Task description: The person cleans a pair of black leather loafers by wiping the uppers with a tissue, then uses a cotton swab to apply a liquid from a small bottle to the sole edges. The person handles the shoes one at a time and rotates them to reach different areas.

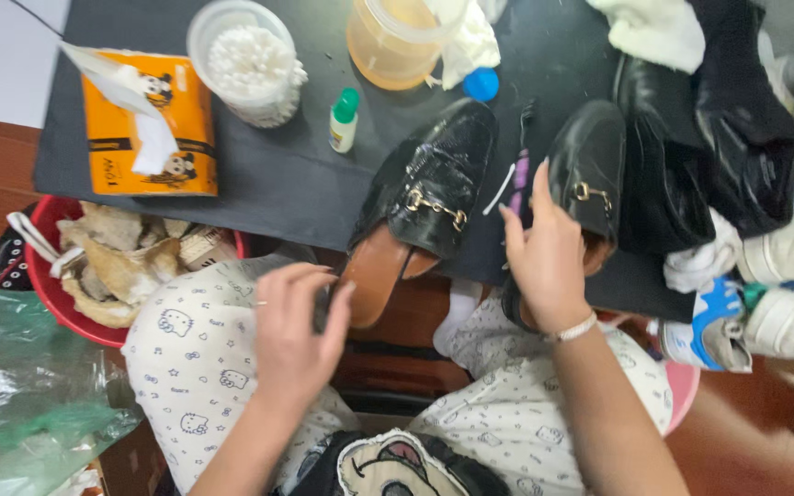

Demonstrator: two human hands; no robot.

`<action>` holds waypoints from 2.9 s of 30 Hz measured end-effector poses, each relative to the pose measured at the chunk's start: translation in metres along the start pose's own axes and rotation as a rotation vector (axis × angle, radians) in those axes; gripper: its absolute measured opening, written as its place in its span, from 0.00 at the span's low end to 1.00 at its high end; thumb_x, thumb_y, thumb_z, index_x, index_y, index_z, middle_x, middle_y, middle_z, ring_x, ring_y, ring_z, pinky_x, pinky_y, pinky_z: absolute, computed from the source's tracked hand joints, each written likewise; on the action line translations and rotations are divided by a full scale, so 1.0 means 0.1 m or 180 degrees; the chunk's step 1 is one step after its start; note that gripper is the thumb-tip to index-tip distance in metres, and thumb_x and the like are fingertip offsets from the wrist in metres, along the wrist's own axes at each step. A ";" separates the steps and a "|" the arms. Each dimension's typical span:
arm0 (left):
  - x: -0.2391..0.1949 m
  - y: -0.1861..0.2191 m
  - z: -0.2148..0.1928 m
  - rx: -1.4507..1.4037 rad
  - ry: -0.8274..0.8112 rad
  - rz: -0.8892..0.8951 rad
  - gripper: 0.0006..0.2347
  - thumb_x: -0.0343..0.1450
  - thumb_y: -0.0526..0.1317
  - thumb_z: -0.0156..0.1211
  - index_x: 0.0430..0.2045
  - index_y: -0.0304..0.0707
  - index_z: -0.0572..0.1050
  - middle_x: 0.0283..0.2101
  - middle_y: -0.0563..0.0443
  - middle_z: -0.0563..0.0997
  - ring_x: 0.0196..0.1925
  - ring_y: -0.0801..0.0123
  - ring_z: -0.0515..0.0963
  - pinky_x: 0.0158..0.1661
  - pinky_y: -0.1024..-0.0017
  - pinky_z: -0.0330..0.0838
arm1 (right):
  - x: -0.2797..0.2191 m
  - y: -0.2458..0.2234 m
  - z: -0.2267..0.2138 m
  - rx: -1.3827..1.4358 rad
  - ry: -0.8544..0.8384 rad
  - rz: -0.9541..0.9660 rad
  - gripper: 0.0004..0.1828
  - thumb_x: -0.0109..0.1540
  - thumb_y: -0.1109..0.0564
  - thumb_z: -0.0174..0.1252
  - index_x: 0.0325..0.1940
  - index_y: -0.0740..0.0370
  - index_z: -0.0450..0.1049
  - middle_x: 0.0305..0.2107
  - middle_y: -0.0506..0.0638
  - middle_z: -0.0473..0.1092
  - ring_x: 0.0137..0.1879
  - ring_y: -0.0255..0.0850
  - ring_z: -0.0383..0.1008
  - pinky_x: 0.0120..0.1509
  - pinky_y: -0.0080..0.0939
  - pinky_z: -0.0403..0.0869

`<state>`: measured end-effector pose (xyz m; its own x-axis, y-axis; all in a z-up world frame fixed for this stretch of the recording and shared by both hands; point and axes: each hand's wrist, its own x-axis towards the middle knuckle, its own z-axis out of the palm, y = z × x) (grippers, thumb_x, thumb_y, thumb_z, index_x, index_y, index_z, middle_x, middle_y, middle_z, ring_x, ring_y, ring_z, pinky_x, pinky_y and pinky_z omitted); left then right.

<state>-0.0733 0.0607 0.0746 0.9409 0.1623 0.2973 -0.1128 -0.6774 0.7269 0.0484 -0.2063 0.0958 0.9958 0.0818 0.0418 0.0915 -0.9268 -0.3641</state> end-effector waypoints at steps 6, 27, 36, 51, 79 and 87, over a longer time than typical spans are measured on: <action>0.68 -0.54 -0.50 0.1035 0.0836 -0.0136 0.30 0.67 0.41 0.75 0.55 0.14 0.66 0.57 0.24 0.66 0.61 0.34 0.62 0.60 0.41 0.55 | -0.22 -0.17 -0.08 0.0171 0.0196 -0.0154 0.30 0.65 0.58 0.61 0.71 0.68 0.67 0.36 0.60 0.76 0.30 0.44 0.77 0.38 0.46 0.74; 0.75 -0.10 -0.53 -0.0200 0.0439 0.0635 0.17 0.72 0.39 0.74 0.53 0.38 0.76 0.54 0.47 0.79 0.60 0.56 0.77 0.66 0.60 0.66 | -0.52 -0.63 -0.01 0.5481 -0.0910 0.1221 0.29 0.74 0.52 0.40 0.72 0.77 0.57 0.66 0.66 0.62 0.69 0.53 0.66 0.73 0.57 0.65; 1.42 -1.27 -0.97 0.0123 0.1633 -0.0468 0.06 0.78 0.34 0.64 0.38 0.32 0.72 0.43 0.42 0.79 0.46 0.52 0.76 0.50 0.59 0.70 | -0.51 -0.63 -0.13 0.5531 -0.0564 0.1462 0.28 0.72 0.51 0.37 0.72 0.74 0.56 0.68 0.62 0.62 0.73 0.52 0.62 0.77 0.55 0.61; 0.30 0.51 -0.22 -0.1088 -0.0814 0.1785 0.15 0.67 0.37 0.67 0.44 0.29 0.74 0.53 0.39 0.78 0.61 0.48 0.75 0.60 0.56 0.69 | -0.72 -0.24 0.18 0.5567 -0.0656 0.2218 0.25 0.73 0.52 0.44 0.70 0.71 0.58 0.59 0.63 0.68 0.64 0.54 0.69 0.68 0.57 0.68; 0.60 -0.29 0.81 -0.5946 -0.1937 -0.1726 0.26 0.67 0.33 0.59 0.62 0.28 0.65 0.56 0.49 0.74 0.56 0.68 0.72 0.60 0.70 0.66 | -0.53 0.36 0.00 0.5478 0.1404 0.1096 0.25 0.72 0.55 0.41 0.71 0.72 0.58 0.65 0.61 0.65 0.71 0.51 0.67 0.77 0.54 0.65; 0.75 -0.17 0.70 -0.5989 -0.1901 -0.1957 0.37 0.77 0.65 0.38 0.72 0.31 0.60 0.68 0.44 0.69 0.64 0.63 0.70 0.64 0.64 0.64 | 0.16 -0.22 0.56 0.1870 0.1327 -0.0441 0.34 0.67 0.68 0.49 0.77 0.75 0.51 0.74 0.66 0.54 0.82 0.57 0.52 0.86 0.51 0.49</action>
<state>0.0218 0.0344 0.0412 0.8965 -0.4337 -0.0906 0.4361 0.8278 0.3529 0.0624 -0.1643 0.0528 0.8992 -0.0707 0.4317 0.3227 -0.5591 -0.7638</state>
